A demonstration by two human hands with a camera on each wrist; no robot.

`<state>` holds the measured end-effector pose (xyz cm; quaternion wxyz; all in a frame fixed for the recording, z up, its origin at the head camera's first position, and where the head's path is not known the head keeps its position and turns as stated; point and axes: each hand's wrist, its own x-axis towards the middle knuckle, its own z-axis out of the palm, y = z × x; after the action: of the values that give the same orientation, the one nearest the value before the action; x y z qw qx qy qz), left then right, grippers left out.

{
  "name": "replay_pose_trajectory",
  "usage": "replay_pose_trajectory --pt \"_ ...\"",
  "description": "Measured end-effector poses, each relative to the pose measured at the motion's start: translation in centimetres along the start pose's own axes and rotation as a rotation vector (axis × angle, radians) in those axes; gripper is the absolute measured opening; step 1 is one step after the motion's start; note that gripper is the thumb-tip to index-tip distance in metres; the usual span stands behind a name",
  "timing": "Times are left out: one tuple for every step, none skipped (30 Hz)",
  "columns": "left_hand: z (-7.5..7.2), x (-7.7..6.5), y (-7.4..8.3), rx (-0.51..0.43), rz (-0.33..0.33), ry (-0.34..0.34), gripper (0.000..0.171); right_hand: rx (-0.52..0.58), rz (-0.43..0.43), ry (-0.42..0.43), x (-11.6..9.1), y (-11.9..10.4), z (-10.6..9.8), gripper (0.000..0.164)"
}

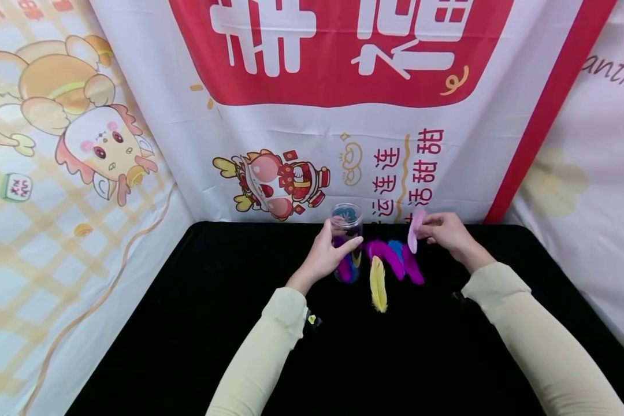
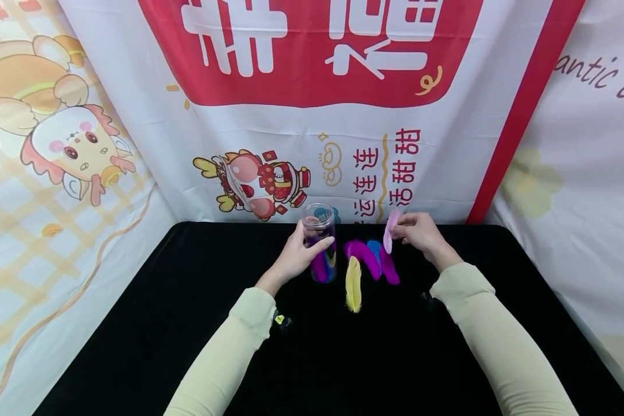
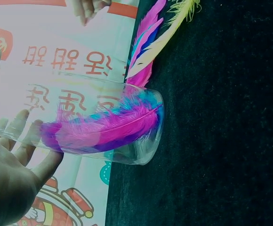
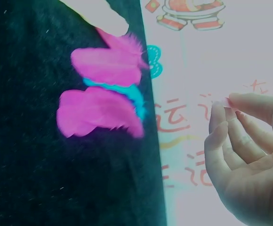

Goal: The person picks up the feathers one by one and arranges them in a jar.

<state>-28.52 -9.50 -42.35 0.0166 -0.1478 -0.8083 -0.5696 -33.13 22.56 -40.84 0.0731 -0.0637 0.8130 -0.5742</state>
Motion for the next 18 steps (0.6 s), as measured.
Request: replay_pose_trajectory --pt "0.0 0.0 0.0 0.002 0.001 0.0 0.069 -0.015 -0.007 0.004 0.0 -0.3 0.0 0.035" --pt "0.0 0.0 0.0 0.002 0.002 0.0 0.069 -0.034 -0.01 0.005 -0.1 -0.6 0.0 0.035" --pt "0.0 0.1 0.0 0.005 0.001 0.001 0.068 -0.05 -0.01 0.008 -0.1 -0.8 -0.1 0.035" --pt "0.0 0.1 0.0 0.007 0.0 0.002 0.068 -0.061 -0.011 0.009 -0.1 -1.2 -0.1 0.035" --pt "0.0 0.1 0.0 0.008 0.001 0.002 0.068 -0.067 -0.012 0.01 -0.1 -1.5 -0.1 0.036" --pt "0.0 0.2 0.0 0.008 0.002 0.002 0.068 -0.073 -0.013 0.009 -0.2 -1.9 -0.2 0.036" --pt "0.0 0.2 0.0 0.007 0.003 0.001 0.068 -0.076 -0.012 0.009 -0.2 -2.1 -0.2 0.036" --pt "0.0 0.2 0.0 0.008 0.003 0.002 0.068 -0.075 -0.02 0.01 -0.1 -2.4 -0.2 0.036" --pt "0.0 0.2 0.0 0.009 0.003 0.004 0.069 -0.078 -0.027 0.011 -0.2 -2.6 -0.2 0.035" --pt "0.0 0.2 0.0 0.011 0.003 0.005 0.069 -0.078 -0.033 0.013 -0.2 -2.8 -0.2 0.035" --pt "0.0 0.2 0.0 0.011 0.004 0.006 0.069 -0.079 -0.04 0.014 -0.2 -3.0 -0.1 0.034" --pt "0.0 0.2 0.0 0.012 0.003 0.007 0.069 -0.087 -0.047 0.015 -0.3 -3.2 -0.1 0.034" --pt "0.0 0.2 0.0 0.013 0.002 0.007 0.07 -0.092 -0.055 0.018 -0.3 -3.4 0.0 0.033" --pt "0.0 0.1 0.0 0.014 0.001 0.007 0.07 -0.096 -0.065 0.021 -0.4 -3.7 0.1 0.033" --pt "0.1 0.1 0.0 0.013 -0.001 0.006 0.07 -0.101 -0.069 0.022 -0.5 -4.0 0.2 0.033" --pt "0.1 0.1 0.0 0.014 -0.005 0.005 0.07 -0.096 -0.076 0.024 -0.6 -4.3 0.3 0.033" --pt "0.1 0.0 0.1 0.011 -0.005 0.003 0.07 -0.091 -0.082 0.023 -0.6 -4.5 0.3 0.034" --pt "0.1 0.0 0.1 0.012 -0.008 0.001 0.07 -0.088 -0.086 0.024 -0.7 -4.8 0.4 0.034"
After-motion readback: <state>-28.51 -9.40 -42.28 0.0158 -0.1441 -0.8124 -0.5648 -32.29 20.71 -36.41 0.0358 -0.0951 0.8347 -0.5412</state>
